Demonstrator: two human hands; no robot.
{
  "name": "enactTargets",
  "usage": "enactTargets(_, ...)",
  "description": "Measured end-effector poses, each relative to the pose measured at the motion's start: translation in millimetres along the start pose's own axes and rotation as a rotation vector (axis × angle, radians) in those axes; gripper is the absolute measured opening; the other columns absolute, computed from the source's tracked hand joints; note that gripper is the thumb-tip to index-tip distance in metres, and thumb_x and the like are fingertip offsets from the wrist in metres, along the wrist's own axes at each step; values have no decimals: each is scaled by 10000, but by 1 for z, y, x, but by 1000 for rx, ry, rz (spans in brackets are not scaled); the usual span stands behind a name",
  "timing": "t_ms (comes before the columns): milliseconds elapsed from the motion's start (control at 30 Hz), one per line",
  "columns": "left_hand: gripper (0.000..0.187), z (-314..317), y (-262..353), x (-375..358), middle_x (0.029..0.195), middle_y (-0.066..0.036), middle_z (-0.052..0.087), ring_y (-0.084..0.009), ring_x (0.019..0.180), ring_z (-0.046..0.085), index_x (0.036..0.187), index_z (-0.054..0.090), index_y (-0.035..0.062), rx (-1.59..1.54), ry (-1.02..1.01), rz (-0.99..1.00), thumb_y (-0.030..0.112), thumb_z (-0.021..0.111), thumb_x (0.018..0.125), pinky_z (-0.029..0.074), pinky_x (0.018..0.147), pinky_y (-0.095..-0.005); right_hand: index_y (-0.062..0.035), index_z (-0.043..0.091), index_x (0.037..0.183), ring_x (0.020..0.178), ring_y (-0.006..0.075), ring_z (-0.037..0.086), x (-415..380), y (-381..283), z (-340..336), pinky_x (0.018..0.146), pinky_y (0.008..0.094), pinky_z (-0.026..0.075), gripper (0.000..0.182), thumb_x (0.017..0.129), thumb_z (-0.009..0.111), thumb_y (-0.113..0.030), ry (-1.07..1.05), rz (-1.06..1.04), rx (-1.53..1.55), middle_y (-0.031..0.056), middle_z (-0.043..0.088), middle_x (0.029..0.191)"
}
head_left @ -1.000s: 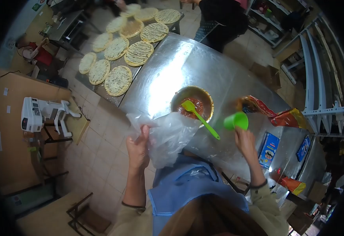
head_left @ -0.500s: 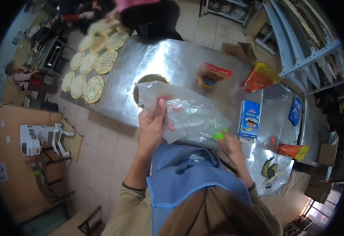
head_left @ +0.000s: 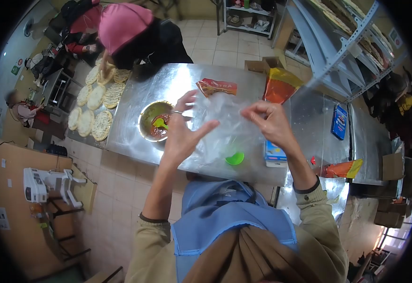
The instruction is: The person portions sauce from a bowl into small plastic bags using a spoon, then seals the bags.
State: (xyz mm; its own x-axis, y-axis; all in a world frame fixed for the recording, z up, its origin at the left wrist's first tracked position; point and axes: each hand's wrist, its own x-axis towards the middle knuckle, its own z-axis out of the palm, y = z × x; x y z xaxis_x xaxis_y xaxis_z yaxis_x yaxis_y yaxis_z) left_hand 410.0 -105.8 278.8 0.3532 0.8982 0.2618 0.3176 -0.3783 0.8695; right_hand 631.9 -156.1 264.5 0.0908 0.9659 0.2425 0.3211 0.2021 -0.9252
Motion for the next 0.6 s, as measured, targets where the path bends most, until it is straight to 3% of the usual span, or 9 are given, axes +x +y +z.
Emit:
enactTargets(33,531,1,-12,-1,963,-57,553,-80,847,518,1162,475,33,227,218,208,156,761,731,442,714,-244,-27,693,842,615,148,560,-1,4,-4,580,291,446,92,813,641,-97,64,-18,-82,75,627,704)
enactTargets(100,314,-7,-9,-17,857,-30,567,-80,726,526,1013,525,39,172,110,-72,148,716,788,448,648,-225,-20,678,778,596,156,550,-4,-1,-8,555,296,433,103,788,682,-123,192,-50,-241,71,601,666)
enactTargets(167,157,3,-15,-30,782,-9,567,-83,653,538,906,535,53,-312,-229,-260,152,646,855,451,594,-207,-14,607,690,566,170,528,-9,-3,-1,525,303,414,196,746,729,-157,253,-102,-398,70,559,662)
enactTargets(200,143,11,-6,-34,809,-16,570,-78,708,558,963,529,54,-484,-313,-400,169,585,898,451,590,-200,-12,594,685,561,174,522,-13,-5,5,519,304,411,208,742,732,-156,252,-112,-444,72,550,666)
enactTargets(333,235,56,10,-34,978,-52,573,-116,827,581,1071,500,40,-777,-134,-406,200,565,912,530,730,-280,-14,590,699,562,178,521,-32,8,33,515,293,415,212,727,746,-154,186,-303,-501,75,527,685)
enactTargets(433,254,70,-20,-31,984,-47,562,-122,830,580,1067,503,32,-930,-79,-489,202,587,899,537,760,-296,-22,626,743,569,148,532,-41,2,34,512,284,418,147,748,727,-130,77,-114,-246,72,536,678)
enactTargets(467,260,70,-25,-33,970,-42,560,-120,829,580,1066,503,30,-942,-68,-486,201,595,894,537,755,-290,-28,662,795,593,99,546,-40,6,27,520,255,446,94,788,697,-115,21,-47,-134,40,572,681)
enactTargets(600,229,61,-30,-38,860,-23,562,-88,726,568,1011,506,26,-871,-6,-507,164,625,872,531,670,-258,-21,672,824,620,59,551,-44,38,2,562,217,500,107,837,663,-127,99,291,296,-11,596,696)
